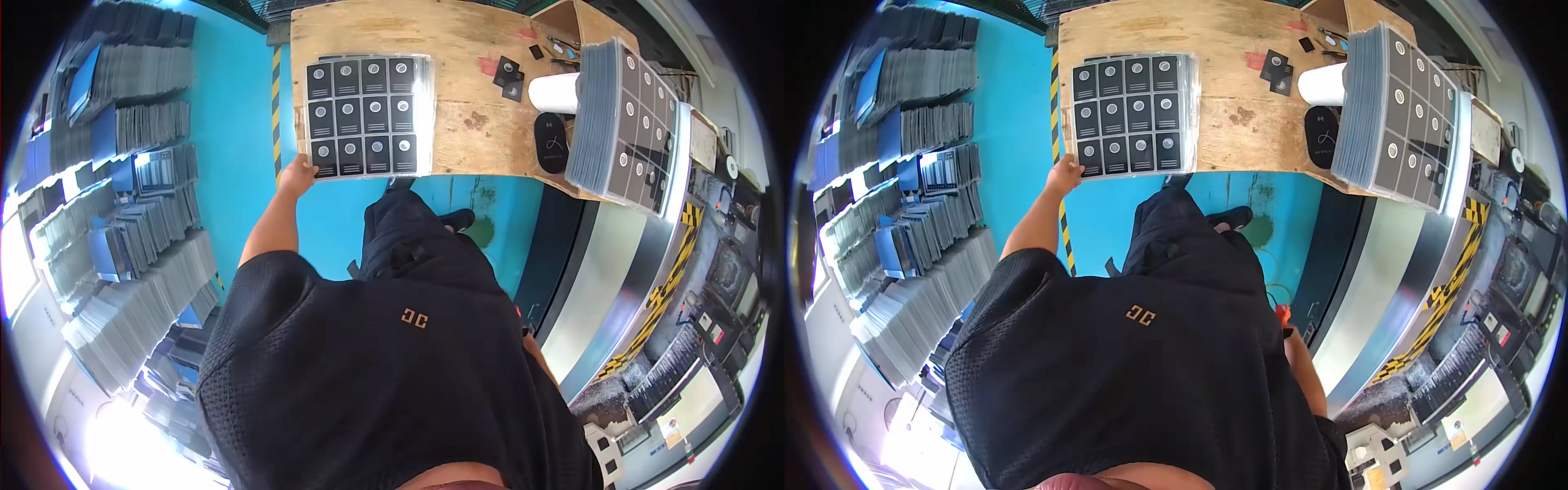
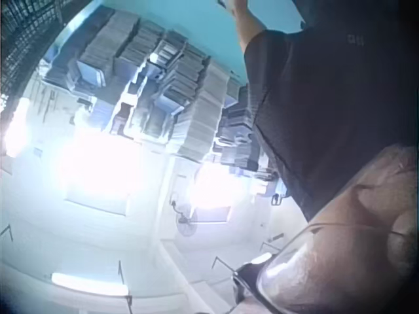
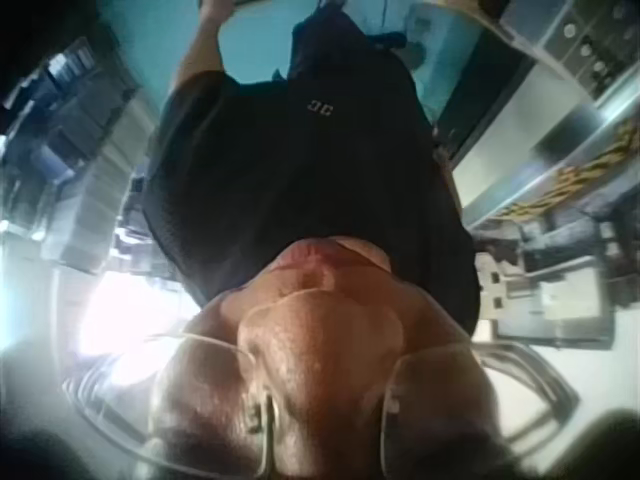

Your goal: Operating an industrial machining center and clearing parts with an air blower.

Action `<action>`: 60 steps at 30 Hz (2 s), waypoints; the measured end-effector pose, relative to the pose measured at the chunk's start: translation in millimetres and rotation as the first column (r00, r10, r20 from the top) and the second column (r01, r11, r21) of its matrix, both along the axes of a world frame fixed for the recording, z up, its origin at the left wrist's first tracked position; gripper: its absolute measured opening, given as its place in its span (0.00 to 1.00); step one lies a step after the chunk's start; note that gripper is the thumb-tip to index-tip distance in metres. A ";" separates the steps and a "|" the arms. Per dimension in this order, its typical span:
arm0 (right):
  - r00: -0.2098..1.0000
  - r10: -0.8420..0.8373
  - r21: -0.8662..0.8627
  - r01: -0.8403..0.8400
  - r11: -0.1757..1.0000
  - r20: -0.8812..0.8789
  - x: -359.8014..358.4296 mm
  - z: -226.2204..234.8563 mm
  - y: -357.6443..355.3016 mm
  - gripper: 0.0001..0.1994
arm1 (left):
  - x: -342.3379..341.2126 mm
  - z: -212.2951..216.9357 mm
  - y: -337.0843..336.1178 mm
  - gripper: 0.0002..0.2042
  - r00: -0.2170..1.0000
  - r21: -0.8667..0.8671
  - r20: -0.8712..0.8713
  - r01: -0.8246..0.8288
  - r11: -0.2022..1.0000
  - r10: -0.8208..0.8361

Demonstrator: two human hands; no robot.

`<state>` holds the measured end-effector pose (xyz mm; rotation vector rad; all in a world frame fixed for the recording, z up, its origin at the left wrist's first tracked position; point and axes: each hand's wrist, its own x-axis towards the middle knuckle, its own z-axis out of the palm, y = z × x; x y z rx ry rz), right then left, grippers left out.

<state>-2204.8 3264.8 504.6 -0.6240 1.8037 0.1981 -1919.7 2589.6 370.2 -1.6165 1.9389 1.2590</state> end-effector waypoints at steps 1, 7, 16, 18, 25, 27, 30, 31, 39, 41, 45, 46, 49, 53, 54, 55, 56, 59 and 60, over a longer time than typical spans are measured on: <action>0.998 -0.063 0.041 0.064 0.997 -0.021 9.9 8.8 0.8 0.26 | -10.0 11.8 -0.3 0.20 1.000 0.028 0.008 0.024 0.999 -0.024; 0.886 -0.437 0.211 0.461 0.862 -0.153 69.9 40.6 8.7 0.27 | -15.8 5.7 -3.4 0.23 0.944 -0.141 0.110 0.326 0.935 -0.312; 0.437 -0.833 0.072 0.895 0.440 -0.340 25.9 193.6 22.0 0.25 | -121.5 35.4 -33.1 0.37 0.140 0.381 0.451 0.863 0.332 -0.882; 0.326 -0.905 -0.251 0.884 0.394 -0.273 6.0 319.2 -20.4 0.20 | -186.2 61.8 -22.5 0.31 0.151 0.215 0.399 0.943 0.253 -0.904; 0.063 -0.916 -0.510 0.815 0.276 -0.396 1.7 469.3 5.5 0.22 | -432.6 315.2 191.0 0.09 0.598 0.205 -0.734 0.648 0.734 -0.323; 0.442 -0.897 -0.652 0.677 0.343 -0.013 2.0 435.2 -31.1 0.21 | -473.3 325.1 230.5 0.10 0.565 0.232 -0.748 0.713 0.662 -0.347; 0.398 -0.912 -0.570 0.774 0.275 0.100 1.8 378.7 -35.1 0.20 | -526.0 322.0 289.5 0.11 0.573 0.217 -0.715 0.727 0.651 -0.402; 0.346 -0.929 -0.513 0.825 0.237 0.128 -8.2 365.3 -26.1 0.20 | -542.1 316.7 302.9 0.10 0.580 0.259 -0.737 0.717 0.648 -0.348; -0.060 -0.934 -0.642 0.741 0.195 -0.353 -112.0 330.2 209.7 0.19 | -622.6 298.7 351.2 0.27 0.109 -0.910 0.124 0.408 -0.070 -0.986; 0.024 -0.928 -0.613 0.744 0.265 -0.371 -139.8 335.4 222.4 0.21 | -629.5 290.9 352.1 0.34 0.207 -0.801 0.282 0.589 -0.112 -0.937; 0.174 -0.920 -0.575 0.735 0.359 -0.352 -215.4 312.1 245.0 0.24 | -635.0 289.8 357.4 0.33 0.196 -0.820 0.255 0.564 -0.104 -0.947; 0.222 -0.929 -0.567 0.742 0.358 -0.296 -239.1 308.3 246.2 0.26 | -635.7 289.1 358.5 0.32 0.205 -0.809 0.261 0.579 -0.099 -0.943; 0.352 -0.928 -0.510 0.779 0.363 -0.123 -305.9 291.8 247.2 0.30 | -634.7 289.9 359.0 0.33 0.195 -0.822 0.219 0.564 -0.073 -0.956; 0.435 -0.893 -0.458 0.775 0.436 -0.113 -377.7 256.1 228.3 0.31 | -637.1 293.4 361.8 0.33 0.202 -0.813 0.232 0.577 -0.077 -0.951; 0.485 -0.866 -0.411 0.769 0.490 -0.124 -387.0 253.4 223.3 0.31 | -638.5 294.6 363.0 0.33 0.199 -0.817 0.215 0.573 -0.064 -0.956; 0.496 -0.859 -0.407 0.764 0.501 -0.126 -393.8 252.1 218.9 0.31 | -638.3 294.4 361.9 0.33 0.210 -0.816 0.212 0.576 -0.054 -0.954; 0.496 -0.858 -0.418 0.757 0.502 -0.132 -398.9 251.3 215.5 0.31 | -638.3 293.3 360.5 0.33 0.207 -0.816 0.227 0.574 -0.070 -0.951; 0.499 -0.854 -0.426 0.747 0.510 -0.149 -405.0 253.8 220.8 0.30 | -638.3 295.9 359.1 0.33 0.199 -0.833 0.219 0.549 -0.077 -0.955; 0.512 -0.847 -0.391 0.757 0.523 -0.142 -403.2 255.6 228.9 0.30 | -635.8 296.9 359.6 0.33 0.196 -0.836 0.202 0.544 -0.065 -0.959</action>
